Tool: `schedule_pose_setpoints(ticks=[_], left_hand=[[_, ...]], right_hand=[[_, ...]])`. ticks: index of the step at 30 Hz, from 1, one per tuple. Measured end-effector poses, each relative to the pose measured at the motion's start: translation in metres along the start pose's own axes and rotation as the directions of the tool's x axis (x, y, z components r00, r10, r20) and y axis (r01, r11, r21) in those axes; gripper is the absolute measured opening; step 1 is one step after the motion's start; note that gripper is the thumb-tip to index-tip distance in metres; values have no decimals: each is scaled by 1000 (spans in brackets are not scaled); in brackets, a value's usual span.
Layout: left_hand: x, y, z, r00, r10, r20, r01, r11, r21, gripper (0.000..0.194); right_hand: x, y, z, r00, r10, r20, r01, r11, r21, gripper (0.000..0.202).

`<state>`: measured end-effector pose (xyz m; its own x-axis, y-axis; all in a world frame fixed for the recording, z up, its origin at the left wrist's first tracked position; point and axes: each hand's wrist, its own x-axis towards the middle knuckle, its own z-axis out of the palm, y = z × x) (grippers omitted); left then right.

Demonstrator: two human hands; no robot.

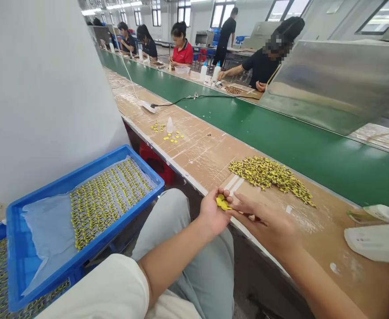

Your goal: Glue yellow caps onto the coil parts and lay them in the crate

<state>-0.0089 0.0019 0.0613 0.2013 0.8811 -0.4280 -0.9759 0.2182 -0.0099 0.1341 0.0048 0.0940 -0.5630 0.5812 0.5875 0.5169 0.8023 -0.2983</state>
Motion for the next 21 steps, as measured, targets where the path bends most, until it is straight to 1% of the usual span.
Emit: schedule_pose_setpoints(ticks=[2, 3, 5, 7, 10, 12, 15, 18, 21], left_hand=[[-4, 1, -4, 996, -75, 52, 69, 992, 104, 15], [-7, 2, -7, 986, -144, 87, 129, 980, 154, 15], [-15, 2, -10, 950, -264, 168, 220, 945, 241, 22], [-23, 0, -11, 928, -305, 215, 232, 923, 308, 29], [-30, -3, -11, 930, -277, 241, 174, 910, 377, 33], [-32, -7, -12, 939, -224, 262, 103, 908, 406, 30], [-30, -12, -14, 946, -161, 283, 25, 902, 430, 26], [-26, -15, -16, 953, -111, 281, -23, 901, 434, 24], [-22, -15, -16, 963, -77, 257, -45, 897, 439, 24]], right_hand=[[-7, 5, -8, 992, -98, -75, 93, 994, -61, 55], [-10, 8, -12, 985, -147, -94, 139, 987, -83, 59], [-15, 11, -20, 968, -236, -84, 227, 969, -101, 62], [-17, 10, -28, 958, -287, -23, 283, 953, -110, 63], [-17, 3, -37, 952, -299, 60, 304, 943, -135, 57], [-17, 0, -39, 955, -288, 64, 295, 941, -164, 53], [-21, 2, -34, 959, -282, 40, 284, 942, -177, 53], [-26, 9, -24, 957, -281, -64, 263, 942, -207, 61], [-28, 15, -15, 935, -295, -197, 241, 935, -259, 66]])
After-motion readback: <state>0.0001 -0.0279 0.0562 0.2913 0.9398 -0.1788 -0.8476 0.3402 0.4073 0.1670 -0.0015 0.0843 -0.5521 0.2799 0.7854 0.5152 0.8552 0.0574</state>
